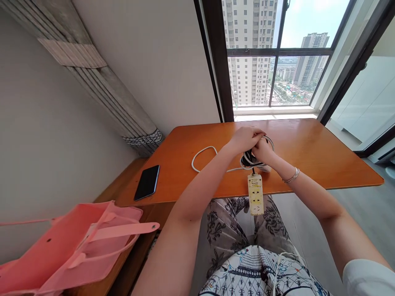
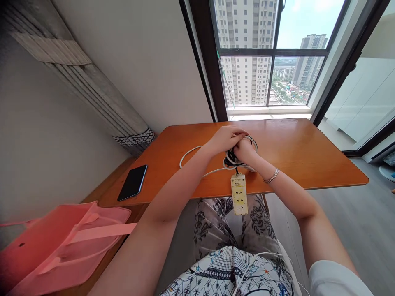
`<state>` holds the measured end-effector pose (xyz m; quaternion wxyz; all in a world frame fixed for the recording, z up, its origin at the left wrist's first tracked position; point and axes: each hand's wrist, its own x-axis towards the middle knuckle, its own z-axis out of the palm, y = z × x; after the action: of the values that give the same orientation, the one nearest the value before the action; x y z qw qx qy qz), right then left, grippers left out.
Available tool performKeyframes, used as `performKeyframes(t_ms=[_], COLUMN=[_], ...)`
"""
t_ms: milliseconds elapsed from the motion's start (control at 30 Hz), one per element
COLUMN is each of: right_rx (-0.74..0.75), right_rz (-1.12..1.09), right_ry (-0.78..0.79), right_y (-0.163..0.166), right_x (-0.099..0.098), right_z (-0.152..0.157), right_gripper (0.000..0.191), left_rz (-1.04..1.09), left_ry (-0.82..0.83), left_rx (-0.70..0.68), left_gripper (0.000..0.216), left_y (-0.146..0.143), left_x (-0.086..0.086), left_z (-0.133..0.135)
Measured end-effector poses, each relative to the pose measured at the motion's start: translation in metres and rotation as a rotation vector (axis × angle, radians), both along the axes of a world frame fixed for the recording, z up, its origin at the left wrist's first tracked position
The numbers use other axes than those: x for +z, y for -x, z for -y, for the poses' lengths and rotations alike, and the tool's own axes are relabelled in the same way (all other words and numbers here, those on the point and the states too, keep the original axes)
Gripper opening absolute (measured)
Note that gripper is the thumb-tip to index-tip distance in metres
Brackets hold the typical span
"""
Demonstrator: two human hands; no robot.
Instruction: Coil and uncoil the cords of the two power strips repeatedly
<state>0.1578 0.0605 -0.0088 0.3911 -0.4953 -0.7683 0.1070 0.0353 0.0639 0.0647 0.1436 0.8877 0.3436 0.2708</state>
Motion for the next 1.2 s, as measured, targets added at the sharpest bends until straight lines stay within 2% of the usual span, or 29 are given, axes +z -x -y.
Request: performKeyframes(t_ms=[67,167,267,367,500,600,700,833,967,1067,1200], right_rx=[-0.017,-0.060,-0.130,-0.158,-0.242,-0.323,-0.330,-0.266,-0.190,-0.186,-0.249], right_rz=[0.037,0.163,0.290,0.395,0.414,0.301,0.115,-0.210,-0.447,-0.553,-0.557], right_ry=[0.075,0.158,0.144,0.097,0.036,-0.037,-0.089,-0.098,-0.095,-0.109,-0.211], right_y=[-0.001,-0.002,-0.002,-0.003,-0.008,-0.013,-0.020,-0.024,-0.023,-0.024,-0.028], right_x=[0.006,0.014,0.022,0.028,0.036,0.042,0.046,0.045,0.042,0.042,0.045], right_z=[0.007,0.016,0.023,0.029,0.034,0.034,0.033,0.029,0.022,0.018,0.013], right_gripper=[0.032,0.033,0.030,0.028,0.025,0.028,0.030,0.026,0.027,0.030,0.028], left_rz=[0.016,0.021,0.043,0.068,0.106,0.156,0.201,0.310,0.387,0.405,0.469], left_ry=[0.061,0.130,0.102,0.077,0.031,0.013,0.057,0.089,0.094,0.067,0.088], left_rx=[0.055,0.038,0.032,0.065,0.050,0.026,0.027,0.095,0.072,0.096,0.175], left_gripper=[0.027,0.034,0.039,0.035,0.032,0.033,0.034,0.034,0.032,0.031,0.034], left_y=[0.004,0.006,0.006,0.005,0.005,0.005,0.002,-0.005,-0.008,-0.006,-0.008], left_x=[0.000,-0.002,-0.005,-0.007,-0.008,-0.006,-0.004,-0.002,-0.003,-0.007,-0.020], left_z=[-0.008,-0.012,-0.011,-0.010,-0.013,-0.014,-0.011,-0.004,0.000,0.001,0.000])
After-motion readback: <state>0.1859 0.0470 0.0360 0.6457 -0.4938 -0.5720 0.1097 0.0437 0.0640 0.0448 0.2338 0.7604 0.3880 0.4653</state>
